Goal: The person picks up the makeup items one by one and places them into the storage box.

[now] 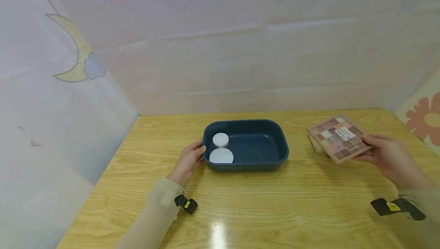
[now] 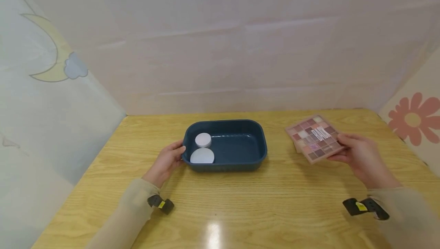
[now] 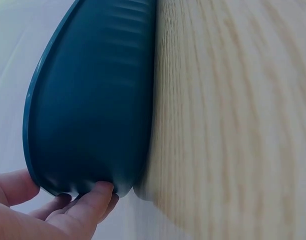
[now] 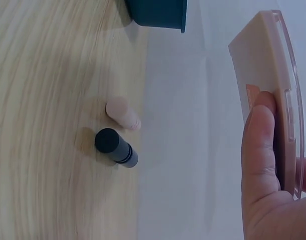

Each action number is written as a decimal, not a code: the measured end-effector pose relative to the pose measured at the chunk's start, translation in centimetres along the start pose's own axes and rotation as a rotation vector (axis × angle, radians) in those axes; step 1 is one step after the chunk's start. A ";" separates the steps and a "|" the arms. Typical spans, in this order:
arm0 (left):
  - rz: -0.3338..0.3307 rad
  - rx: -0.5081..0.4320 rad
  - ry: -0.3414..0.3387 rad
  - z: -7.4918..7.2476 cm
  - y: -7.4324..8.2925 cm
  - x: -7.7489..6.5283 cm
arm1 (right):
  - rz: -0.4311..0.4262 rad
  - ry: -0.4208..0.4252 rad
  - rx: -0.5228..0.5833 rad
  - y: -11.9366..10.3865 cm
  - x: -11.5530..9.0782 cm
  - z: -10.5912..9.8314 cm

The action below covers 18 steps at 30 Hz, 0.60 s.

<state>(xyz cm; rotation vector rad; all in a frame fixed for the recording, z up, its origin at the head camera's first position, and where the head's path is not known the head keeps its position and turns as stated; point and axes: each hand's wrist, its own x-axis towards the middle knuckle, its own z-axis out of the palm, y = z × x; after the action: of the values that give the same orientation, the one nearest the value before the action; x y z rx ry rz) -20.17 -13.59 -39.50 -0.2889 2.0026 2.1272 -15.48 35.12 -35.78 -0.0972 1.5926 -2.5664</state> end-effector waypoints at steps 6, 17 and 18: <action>-0.010 -0.006 0.007 0.0 0.0 0.0 | 0.028 -0.056 0.048 0.0 0.4 0.4; -0.005 -0.007 -0.001 0.1 0.1 0.1 | 0.017 -0.081 -0.081 -0.2 1.3 1.6; -0.003 -0.005 -0.002 0.1 0.2 0.1 | 0.017 -0.080 -0.096 -0.2 1.4 1.8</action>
<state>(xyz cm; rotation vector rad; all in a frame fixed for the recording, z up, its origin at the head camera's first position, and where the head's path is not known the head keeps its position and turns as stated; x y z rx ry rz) -20.28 -13.49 -39.34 -0.2904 1.9949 2.1297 -16.67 33.43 -34.80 -0.1917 1.6791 -2.4404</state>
